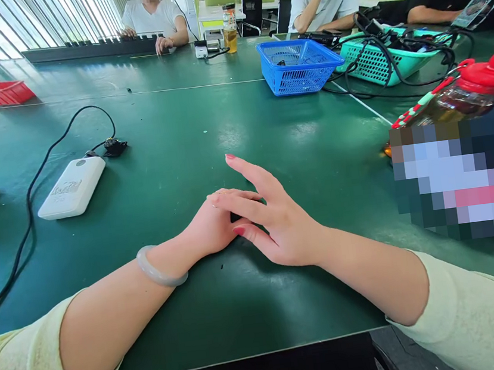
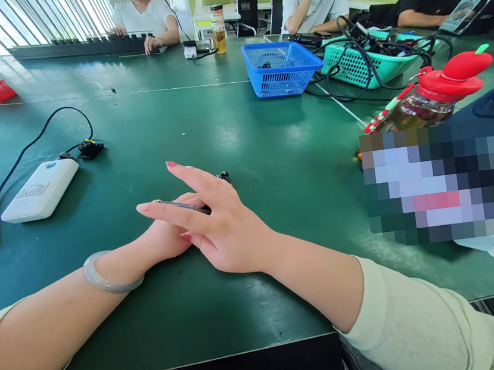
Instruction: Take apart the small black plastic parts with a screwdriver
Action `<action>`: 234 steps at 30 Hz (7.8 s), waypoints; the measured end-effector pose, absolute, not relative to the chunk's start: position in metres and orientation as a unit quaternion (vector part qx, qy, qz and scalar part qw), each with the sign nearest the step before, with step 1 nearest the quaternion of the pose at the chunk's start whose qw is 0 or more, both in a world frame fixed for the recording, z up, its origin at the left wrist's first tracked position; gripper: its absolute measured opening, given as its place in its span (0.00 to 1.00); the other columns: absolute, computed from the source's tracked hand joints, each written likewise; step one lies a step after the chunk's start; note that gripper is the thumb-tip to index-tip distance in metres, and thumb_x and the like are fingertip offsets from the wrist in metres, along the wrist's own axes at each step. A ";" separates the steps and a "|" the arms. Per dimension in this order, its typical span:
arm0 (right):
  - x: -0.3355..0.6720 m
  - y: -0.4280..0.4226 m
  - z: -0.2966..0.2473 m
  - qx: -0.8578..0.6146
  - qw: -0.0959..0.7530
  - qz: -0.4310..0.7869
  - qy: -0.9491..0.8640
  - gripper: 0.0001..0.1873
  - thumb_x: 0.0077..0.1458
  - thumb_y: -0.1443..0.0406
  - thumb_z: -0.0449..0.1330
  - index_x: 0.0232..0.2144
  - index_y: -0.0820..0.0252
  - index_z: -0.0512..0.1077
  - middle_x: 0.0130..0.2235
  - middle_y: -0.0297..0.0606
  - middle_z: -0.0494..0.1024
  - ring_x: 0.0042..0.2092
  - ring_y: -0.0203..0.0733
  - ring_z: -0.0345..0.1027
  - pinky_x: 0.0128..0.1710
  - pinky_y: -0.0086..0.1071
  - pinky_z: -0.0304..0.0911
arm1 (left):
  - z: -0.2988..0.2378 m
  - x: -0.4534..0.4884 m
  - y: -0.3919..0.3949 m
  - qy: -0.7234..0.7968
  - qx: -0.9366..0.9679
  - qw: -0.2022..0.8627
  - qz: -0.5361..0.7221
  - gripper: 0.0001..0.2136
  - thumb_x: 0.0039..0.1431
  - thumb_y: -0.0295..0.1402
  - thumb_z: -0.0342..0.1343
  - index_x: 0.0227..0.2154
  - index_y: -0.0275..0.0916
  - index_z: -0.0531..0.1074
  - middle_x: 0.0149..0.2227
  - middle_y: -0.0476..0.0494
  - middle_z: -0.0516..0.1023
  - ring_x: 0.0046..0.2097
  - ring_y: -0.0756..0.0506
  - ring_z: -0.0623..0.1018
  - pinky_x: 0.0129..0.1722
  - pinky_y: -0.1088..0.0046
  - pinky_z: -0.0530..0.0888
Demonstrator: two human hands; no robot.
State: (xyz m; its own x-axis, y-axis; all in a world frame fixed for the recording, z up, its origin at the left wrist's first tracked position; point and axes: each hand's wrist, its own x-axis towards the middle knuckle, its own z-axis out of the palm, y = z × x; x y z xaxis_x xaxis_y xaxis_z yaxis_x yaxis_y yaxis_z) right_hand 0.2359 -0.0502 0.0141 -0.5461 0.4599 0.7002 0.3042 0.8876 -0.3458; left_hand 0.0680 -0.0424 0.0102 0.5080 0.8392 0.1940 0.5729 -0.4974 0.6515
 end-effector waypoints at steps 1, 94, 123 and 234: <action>0.235 -0.048 0.014 -0.218 0.418 0.092 -0.877 0.28 0.60 0.74 0.53 0.59 0.47 0.68 0.67 0.43 0.65 0.70 0.51 0.58 0.64 0.55 0.62 | 0.011 0.068 -0.043 0.406 0.838 0.266 0.250 0.15 0.58 0.22 0.52 0.46 0.40 0.75 0.49 0.46 0.80 0.53 0.40 0.78 0.56 0.59 0.76; 0.250 -0.041 0.008 -0.201 0.588 0.168 -0.765 0.15 0.64 0.72 0.56 0.50 0.51 0.69 0.41 0.34 0.80 0.40 0.37 0.79 0.40 0.34 0.80 | 0.005 0.065 -0.041 0.423 0.799 0.293 0.311 0.21 0.56 0.32 0.63 0.53 0.42 0.73 0.43 0.47 0.81 0.42 0.44 0.80 0.49 0.61 0.77; 0.255 -0.036 0.010 -0.287 0.588 0.205 -0.728 0.11 0.61 0.64 0.64 0.46 0.50 0.71 0.37 0.30 0.78 0.39 0.36 0.79 0.39 0.32 0.79 | 0.003 0.062 -0.041 0.430 0.812 0.255 0.302 0.25 0.56 0.31 0.64 0.57 0.44 0.72 0.48 0.44 0.81 0.49 0.41 0.80 0.53 0.58 0.76; 0.272 -0.013 0.003 -0.393 0.612 0.260 -0.636 0.07 0.63 0.59 0.58 0.43 0.52 0.66 0.33 0.30 0.78 0.36 0.39 0.78 0.36 0.38 0.75 | 0.077 -0.131 -0.024 0.812 0.580 0.062 0.031 0.24 0.58 0.42 0.53 0.55 0.39 0.77 0.41 0.44 0.84 0.42 0.40 0.79 0.44 0.68 0.71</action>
